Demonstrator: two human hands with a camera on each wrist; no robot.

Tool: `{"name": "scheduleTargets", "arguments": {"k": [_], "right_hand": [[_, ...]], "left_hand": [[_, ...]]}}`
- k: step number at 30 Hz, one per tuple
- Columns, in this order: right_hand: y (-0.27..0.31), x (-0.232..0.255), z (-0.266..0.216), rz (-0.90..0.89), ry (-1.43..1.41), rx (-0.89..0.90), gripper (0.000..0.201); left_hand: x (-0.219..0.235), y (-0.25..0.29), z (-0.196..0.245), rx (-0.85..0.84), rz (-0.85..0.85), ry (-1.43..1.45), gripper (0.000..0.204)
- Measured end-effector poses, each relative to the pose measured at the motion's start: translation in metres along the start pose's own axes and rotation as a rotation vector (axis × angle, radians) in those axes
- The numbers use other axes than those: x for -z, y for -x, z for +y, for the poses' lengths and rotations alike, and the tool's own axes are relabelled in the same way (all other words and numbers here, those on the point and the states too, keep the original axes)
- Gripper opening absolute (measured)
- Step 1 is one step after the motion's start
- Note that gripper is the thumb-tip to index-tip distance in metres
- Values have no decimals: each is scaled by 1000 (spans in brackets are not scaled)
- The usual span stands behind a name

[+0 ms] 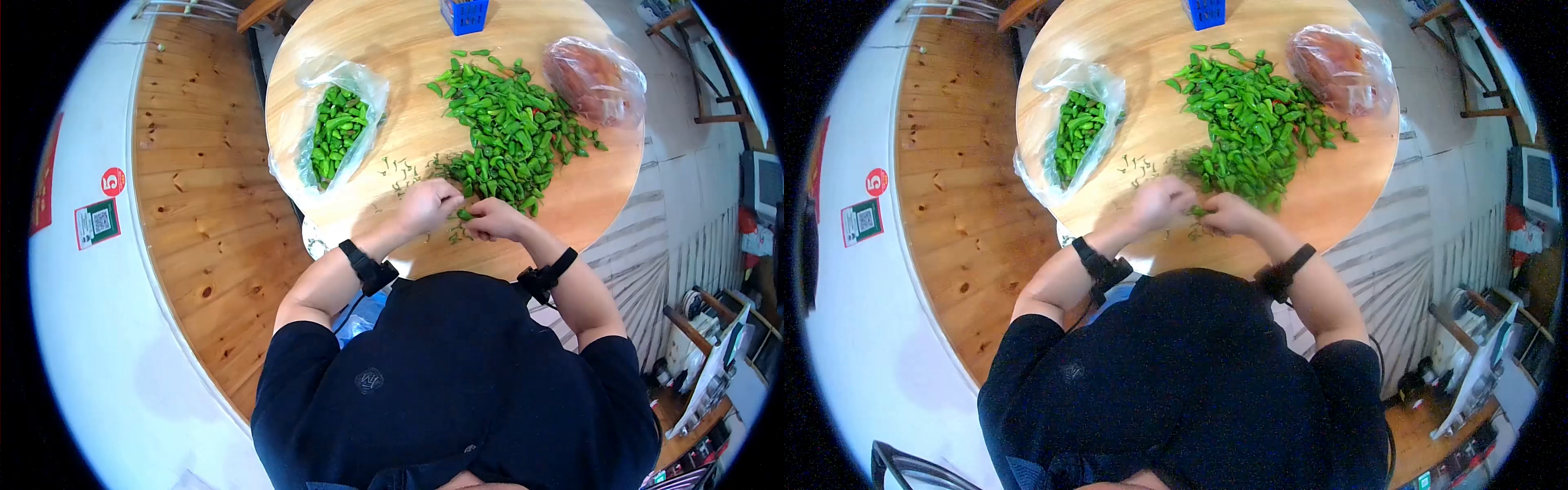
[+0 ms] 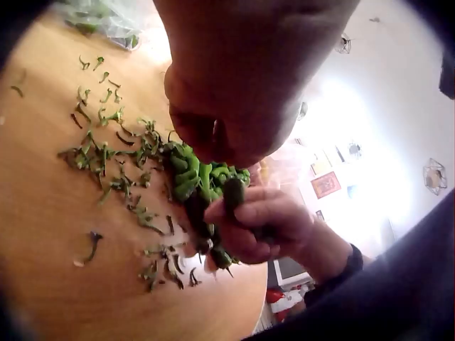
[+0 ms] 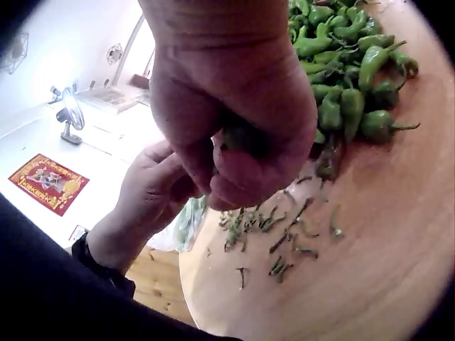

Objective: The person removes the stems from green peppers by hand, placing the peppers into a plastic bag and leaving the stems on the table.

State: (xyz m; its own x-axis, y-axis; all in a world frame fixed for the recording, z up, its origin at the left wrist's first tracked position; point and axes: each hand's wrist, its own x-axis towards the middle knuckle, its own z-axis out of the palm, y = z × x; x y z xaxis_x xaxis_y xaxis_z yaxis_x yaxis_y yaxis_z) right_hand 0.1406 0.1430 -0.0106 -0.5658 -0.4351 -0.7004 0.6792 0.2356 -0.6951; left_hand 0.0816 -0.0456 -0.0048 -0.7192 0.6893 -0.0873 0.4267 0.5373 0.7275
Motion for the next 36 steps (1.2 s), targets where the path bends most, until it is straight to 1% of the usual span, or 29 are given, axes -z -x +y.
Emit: {"name": "scheduleTargets", "arguments": {"k": [2,3,4,5,8,10,11,12,13,14,15,17,18,20,21,22,23,24,25,26,27,28,29,30,31,33,34,36], "right_hand": [[14,15,16,-71,-67,91,17],[20,18,21,-108,-97,136,23],[36,18,13,-117,-175,144,30],[39,21,16,-145,-243,178,30],[44,29,23,-200,-455,298,32],[40,30,27,-204,-610,396,32],[37,32,27,-127,-584,383,32],[35,33,23,-50,-557,366,32],[33,32,20,25,-531,345,32],[34,30,17,131,-529,325,25],[36,30,17,172,-482,325,24],[36,29,14,243,-377,324,21],[38,29,11,213,-386,363,20],[44,29,6,152,-403,438,20],[41,29,5,126,-441,447,21],[34,32,4,104,-478,457,21],[27,36,4,84,-513,465,22],[15,42,7,156,-469,312,24],[12,39,-1,203,-361,296,24],[7,32,-10,250,-252,281,25],[2,24,-19,296,-143,266,26],[-3,14,-22,268,-164,360,27],[-14,9,-16,266,-57,433,25],[-17,3,-19,225,-90,309,21],[-19,-2,-20,186,-124,183,16],[-25,-7,-10,121,-248,143,14],[-27,-8,-5,89,-311,123,13],[-18,-14,-1,78,-341,51,12]], "left_hand": [[19,-20,9,192,-125,-135,17],[21,-31,4,124,-82,-243,16],[23,-45,-4,56,-39,-349,17],[24,-60,-12,-14,4,-454,17],[13,-111,-29,-364,201,-453,15],[11,-132,-27,-322,-4,-605,20],[9,-139,-26,-300,-107,-679,24],[5,-140,-26,-335,-58,-693,23],[1,-144,-29,-325,-73,-700,23],[-2,-147,-34,-312,-89,-707,24],[0,-148,-33,-296,-105,-715,24],[5,-138,-33,-210,-35,-546,20],[12,-129,-30,-161,5,-464,19],[25,-112,-22,-67,2,-264,19],[28,-99,-20,-21,0,-159,19],[31,-85,-18,32,-47,74,21],[29,-73,-15,99,-64,179,20],[27,-60,-13,165,-81,286,20],[24,-49,-12,229,-99,394,19],[13,-40,-15,304,-81,638,19],[5,-32,-14,329,-65,735,18],[-2,-23,-11,355,-50,833,18],[-5,-15,-9,380,-33,929,18],[-3,-9,-4,420,-46,851,16],[-7,-6,-6,418,-18,897,17],[-18,1,-11,414,31,984,18],[-21,5,-11,187,138,565,18],[-20,5,-14,-64,175,191,18]]}}
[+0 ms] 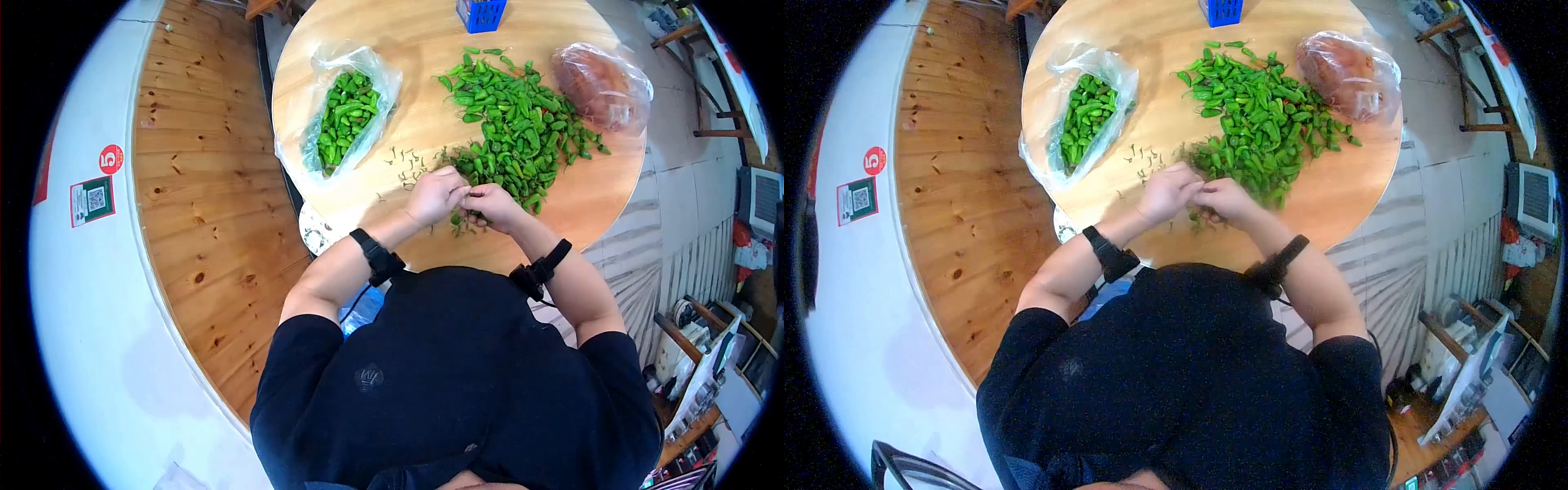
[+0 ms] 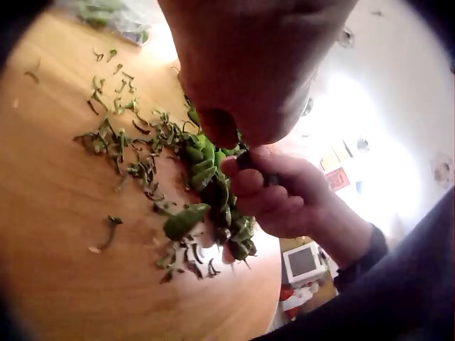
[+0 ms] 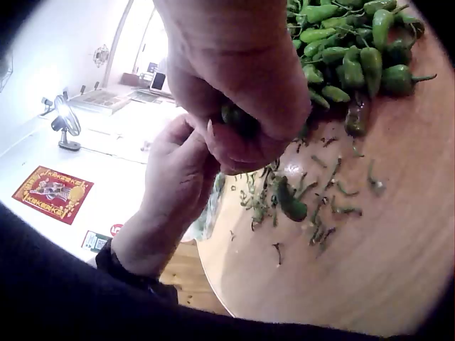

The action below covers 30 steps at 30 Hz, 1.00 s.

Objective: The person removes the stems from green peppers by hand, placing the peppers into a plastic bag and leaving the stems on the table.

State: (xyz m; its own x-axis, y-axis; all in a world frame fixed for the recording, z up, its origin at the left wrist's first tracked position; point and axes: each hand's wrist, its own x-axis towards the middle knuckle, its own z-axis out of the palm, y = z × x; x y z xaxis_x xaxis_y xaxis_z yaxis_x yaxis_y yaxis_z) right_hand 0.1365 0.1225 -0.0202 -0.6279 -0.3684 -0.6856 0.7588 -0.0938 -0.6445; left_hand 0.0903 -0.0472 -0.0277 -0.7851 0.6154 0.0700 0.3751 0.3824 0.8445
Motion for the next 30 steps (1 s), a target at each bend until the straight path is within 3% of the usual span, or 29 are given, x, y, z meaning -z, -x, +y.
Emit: {"name": "scheduleTargets", "arguments": {"k": [1,3,5,7,8,11,12,15,19,22,25,26,30], "right_hand": [[4,-2,-2,3,-13,-32,11],[17,7,-2,-26,-180,44,18],[31,17,-10,124,-157,63,24],[35,37,-4,150,-107,79,17],[37,39,-1,183,-28,69,13],[33,30,15,234,505,112,12],[20,31,37,353,859,446,18],[1,3,51,452,1217,490,24],[-19,-12,56,373,1418,299,26],[-11,-6,46,244,1207,467,21],[20,9,17,82,307,27,15],[27,17,16,14,38,26,12],[50,34,8,-53,-365,186,22]], "left_hand": [[5,-6,0,-145,-2,-178,18],[21,-16,-5,-32,-36,-351,24],[37,-29,-18,62,-44,-514,32],[56,-42,-26,195,-160,-709,39],[61,-44,-26,260,-218,-806,42],[64,-44,-24,176,-158,-820,50],[62,-44,-21,185,-176,-821,40],[51,-44,-27,34,-94,-621,26],[38,-50,-17,-74,-211,-568,19],[20,-58,-17,-155,-248,-600,22],[8,-68,-26,-127,-275,-545,22],[7,-70,-29,-106,-315,-528,22],[7,-79,-44,-91,-386,-457,22]]}}
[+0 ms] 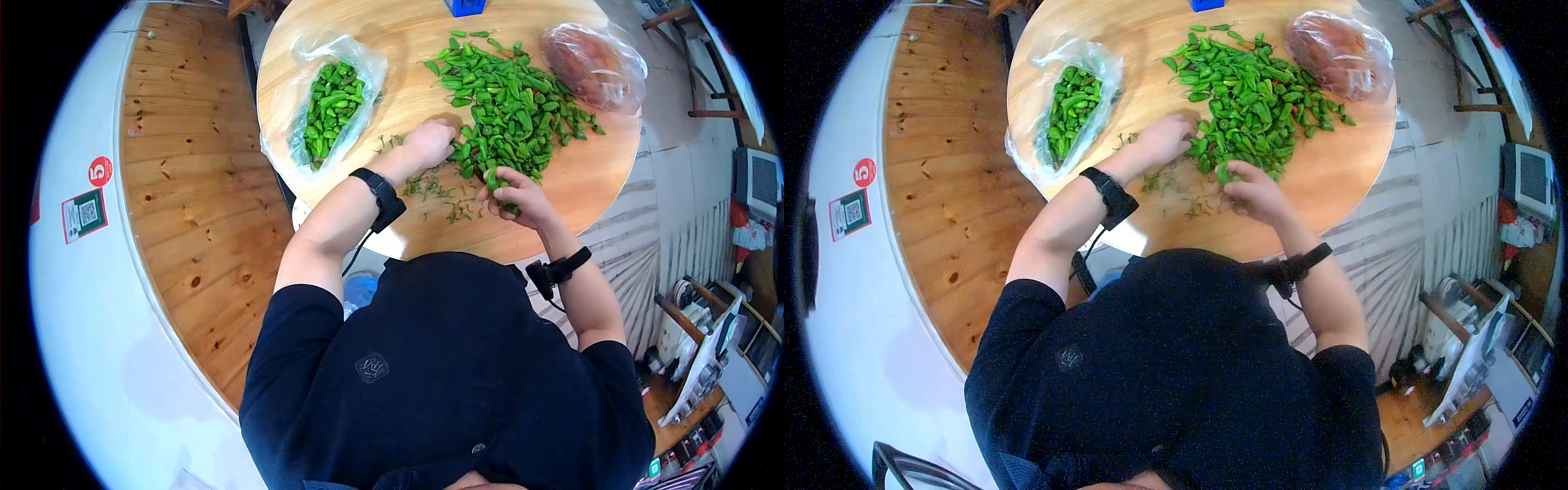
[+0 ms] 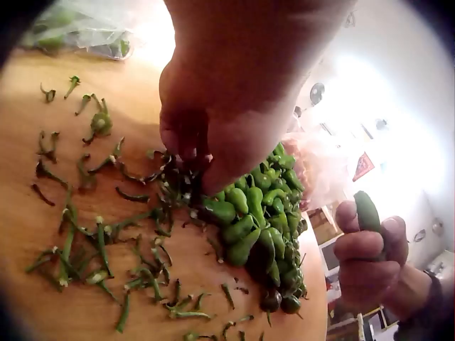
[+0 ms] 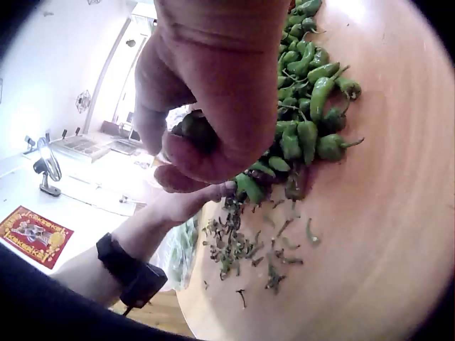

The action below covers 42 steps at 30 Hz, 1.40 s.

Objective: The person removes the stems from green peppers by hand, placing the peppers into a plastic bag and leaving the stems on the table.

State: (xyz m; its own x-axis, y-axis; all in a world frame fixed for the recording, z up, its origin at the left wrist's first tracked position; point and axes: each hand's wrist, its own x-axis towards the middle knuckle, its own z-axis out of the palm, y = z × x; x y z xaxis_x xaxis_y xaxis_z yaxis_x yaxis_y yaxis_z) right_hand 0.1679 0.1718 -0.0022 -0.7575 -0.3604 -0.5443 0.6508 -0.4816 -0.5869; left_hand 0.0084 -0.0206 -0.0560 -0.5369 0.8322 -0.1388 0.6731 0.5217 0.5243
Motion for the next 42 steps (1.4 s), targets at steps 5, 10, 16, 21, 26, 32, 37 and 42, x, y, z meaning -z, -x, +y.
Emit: {"name": "scheduleTargets", "arguments": {"k": [5,10,16,21,26,32,37,42], "right_hand": [[-18,-5,-5,122,55,130,14],[-46,-35,-11,323,284,242,15],[-50,-46,-26,306,441,282,14],[-50,-34,-20,354,355,278,15],[-48,-34,-8,327,364,264,16],[-34,-11,1,117,74,-84,19],[3,6,-9,-81,-175,-28,16],[2,17,-6,-79,-183,48,14]], "left_hand": [[20,13,15,197,96,223,20],[30,38,40,367,110,736,21],[23,53,32,295,16,952,24],[33,65,40,318,47,750,25],[33,57,53,263,-79,391,17],[28,67,60,-160,-76,444,16],[33,52,54,187,-130,-94,16],[7,26,32,46,44,-218,22]]}}
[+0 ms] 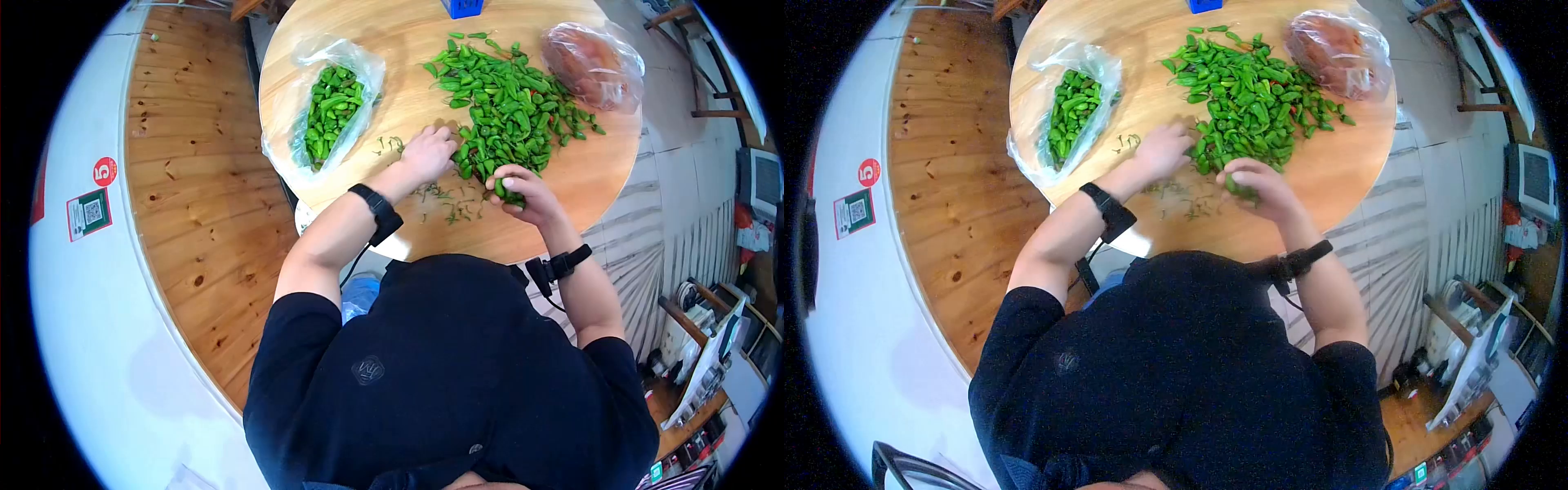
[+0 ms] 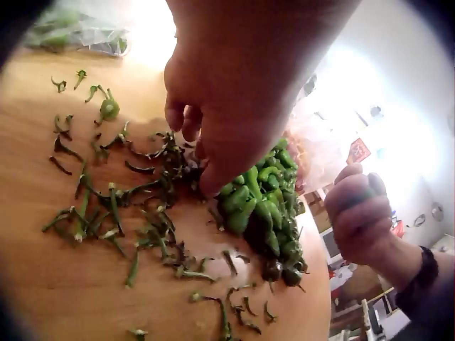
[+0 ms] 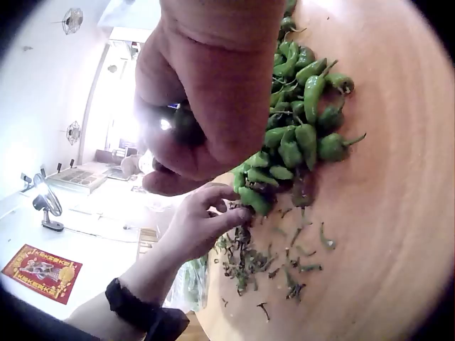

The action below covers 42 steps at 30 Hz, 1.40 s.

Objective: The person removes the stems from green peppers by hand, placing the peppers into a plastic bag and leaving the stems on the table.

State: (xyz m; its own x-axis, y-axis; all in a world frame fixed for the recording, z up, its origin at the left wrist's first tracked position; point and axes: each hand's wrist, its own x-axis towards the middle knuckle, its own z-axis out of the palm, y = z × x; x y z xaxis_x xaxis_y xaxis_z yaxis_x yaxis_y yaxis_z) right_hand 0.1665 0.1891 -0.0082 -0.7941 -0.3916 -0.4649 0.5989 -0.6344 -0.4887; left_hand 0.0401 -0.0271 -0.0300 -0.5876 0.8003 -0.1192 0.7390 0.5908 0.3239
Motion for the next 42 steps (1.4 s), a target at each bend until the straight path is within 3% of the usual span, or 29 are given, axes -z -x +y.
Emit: {"name": "scheduleTargets", "arguments": {"k": [2,4,8,11,15,16,21,24,27,30,33,35,36,38,39,40,42], "right_hand": [[-9,6,4,30,63,14,16],[-13,3,4,105,139,-10,21],[-36,-8,18,268,422,91,24],[-50,-27,23,251,385,77,26],[-59,-37,24,278,579,-5,22],[-59,-35,25,223,581,70,19],[-54,-42,17,297,887,-30,24],[-49,-58,12,254,1241,27,26],[-46,-52,21,190,1418,204,28],[-39,-35,30,119,1387,454,28],[-29,-28,32,59,1365,556,27],[-24,-24,32,39,1344,593,24],[-19,-27,29,80,1272,425,24],[-8,-34,17,154,1112,98,23],[-7,-27,15,87,894,34,24],[-5,-17,11,19,676,-29,26],[1,-10,5,-80,369,-53,28]], "left_hand": [[-9,-8,-6,-23,-52,-41,26],[0,-5,-6,24,9,49,25],[33,13,5,210,-46,349,25],[23,29,11,293,-112,904,28],[16,45,19,272,-12,1327,28],[14,46,14,277,9,1262,27],[7,43,0,338,62,1127,24],[14,41,13,151,-94,955,21],[21,36,20,66,-82,722,18],[1,38,11,247,-239,1375,17],[-9,40,15,314,-342,1731,15],[-9,34,16,332,-397,1683,24],[-7,31,16,344,-420,1662,28],[13,19,14,391,-419,1028,36],[18,11,11,399,-408,711,40],[15,4,8,318,-310,114,39],[18,3,9,218,-68,-41,31]]}}
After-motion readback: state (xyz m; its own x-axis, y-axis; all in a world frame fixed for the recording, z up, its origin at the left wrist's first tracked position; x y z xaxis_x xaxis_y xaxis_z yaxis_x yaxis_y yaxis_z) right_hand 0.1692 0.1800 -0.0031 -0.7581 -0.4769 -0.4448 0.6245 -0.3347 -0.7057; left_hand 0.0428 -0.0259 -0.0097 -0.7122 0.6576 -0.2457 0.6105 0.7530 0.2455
